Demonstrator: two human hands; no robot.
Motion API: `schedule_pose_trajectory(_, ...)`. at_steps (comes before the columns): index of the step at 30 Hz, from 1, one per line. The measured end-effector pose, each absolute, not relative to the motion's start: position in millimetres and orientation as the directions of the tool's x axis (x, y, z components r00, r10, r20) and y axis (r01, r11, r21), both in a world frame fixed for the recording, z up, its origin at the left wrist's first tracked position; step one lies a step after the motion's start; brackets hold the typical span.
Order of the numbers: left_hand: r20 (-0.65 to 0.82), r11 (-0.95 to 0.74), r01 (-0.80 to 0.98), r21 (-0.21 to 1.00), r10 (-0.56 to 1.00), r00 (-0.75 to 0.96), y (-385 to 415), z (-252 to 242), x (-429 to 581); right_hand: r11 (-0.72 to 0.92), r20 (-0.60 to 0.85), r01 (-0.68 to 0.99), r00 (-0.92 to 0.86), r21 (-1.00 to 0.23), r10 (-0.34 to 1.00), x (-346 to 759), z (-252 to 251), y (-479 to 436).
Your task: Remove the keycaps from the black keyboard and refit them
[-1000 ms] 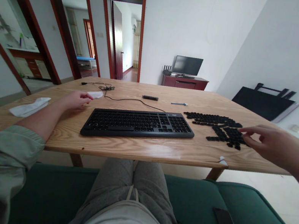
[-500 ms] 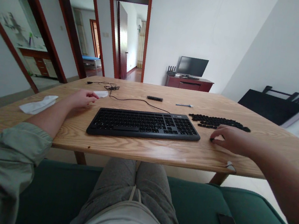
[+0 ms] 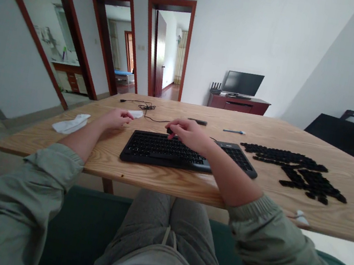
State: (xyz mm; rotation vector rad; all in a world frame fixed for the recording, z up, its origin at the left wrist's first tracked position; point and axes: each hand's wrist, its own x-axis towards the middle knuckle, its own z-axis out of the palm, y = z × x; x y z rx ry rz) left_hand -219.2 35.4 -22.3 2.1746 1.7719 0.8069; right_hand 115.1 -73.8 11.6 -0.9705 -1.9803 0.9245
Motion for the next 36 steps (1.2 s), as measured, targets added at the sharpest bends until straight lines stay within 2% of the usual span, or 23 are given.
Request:
schedule_pose_trajectory(3,0.284,-0.271,0.828,0.491,0.948,0.142,36,-23,-219,0.277,0.195,0.112,-0.469,-0.954,0.862,91,-1,-64)
schedule_pose_trajectory(6,0.288,-0.279,0.824,0.493,0.946,0.148,38,-24,-218,0.132,0.130,-0.033,-0.496,-0.991,0.858,87,-6,-62)
schedule_pose_trajectory(9,0.293,-0.286,0.822,0.492,0.944,0.153,40,-25,-219,0.059,0.103,-0.104,-0.499,-0.993,0.860,92,-7,-64)
schedule_pose_trajectory(12,0.294,-0.290,0.819,0.495,0.943,0.156,41,-26,-220,0.067,0.106,-0.094,-0.517,-0.993,0.850,97,-7,-66)
schedule_pose_trajectory(15,0.292,-0.283,0.815,0.505,0.945,0.148,41,-26,-220,0.126,0.122,-0.030,-0.536,-0.992,0.835,98,-9,-65)
schedule_pose_trajectory(17,0.278,-0.272,0.816,0.510,0.950,0.143,40,-25,-219,0.223,0.156,0.063,-0.533,-0.973,0.831,95,-11,-64)
schedule_pose_trajectory(21,0.273,-0.277,0.817,0.506,0.950,0.153,38,-23,-216,0.505,0.282,0.317,-0.544,-0.803,0.790,77,-16,-65)
schedule_pose_trajectory(23,0.281,-0.290,0.815,0.502,0.946,0.163,39,-24,-216,0.590,0.309,0.361,-0.594,-0.722,0.742,62,-19,-68)
schedule_pose_trajectory(29,0.278,-0.294,0.820,0.492,0.945,0.172,43,-26,-218,0.703,0.327,0.377,-0.687,-0.603,0.649,35,-25,-80)
schedule_pose_trajectory(36,0.267,-0.291,0.822,0.489,0.947,0.176,39,-23,-217,0.753,0.349,0.479,-0.682,-0.452,0.643,33,-28,-86)
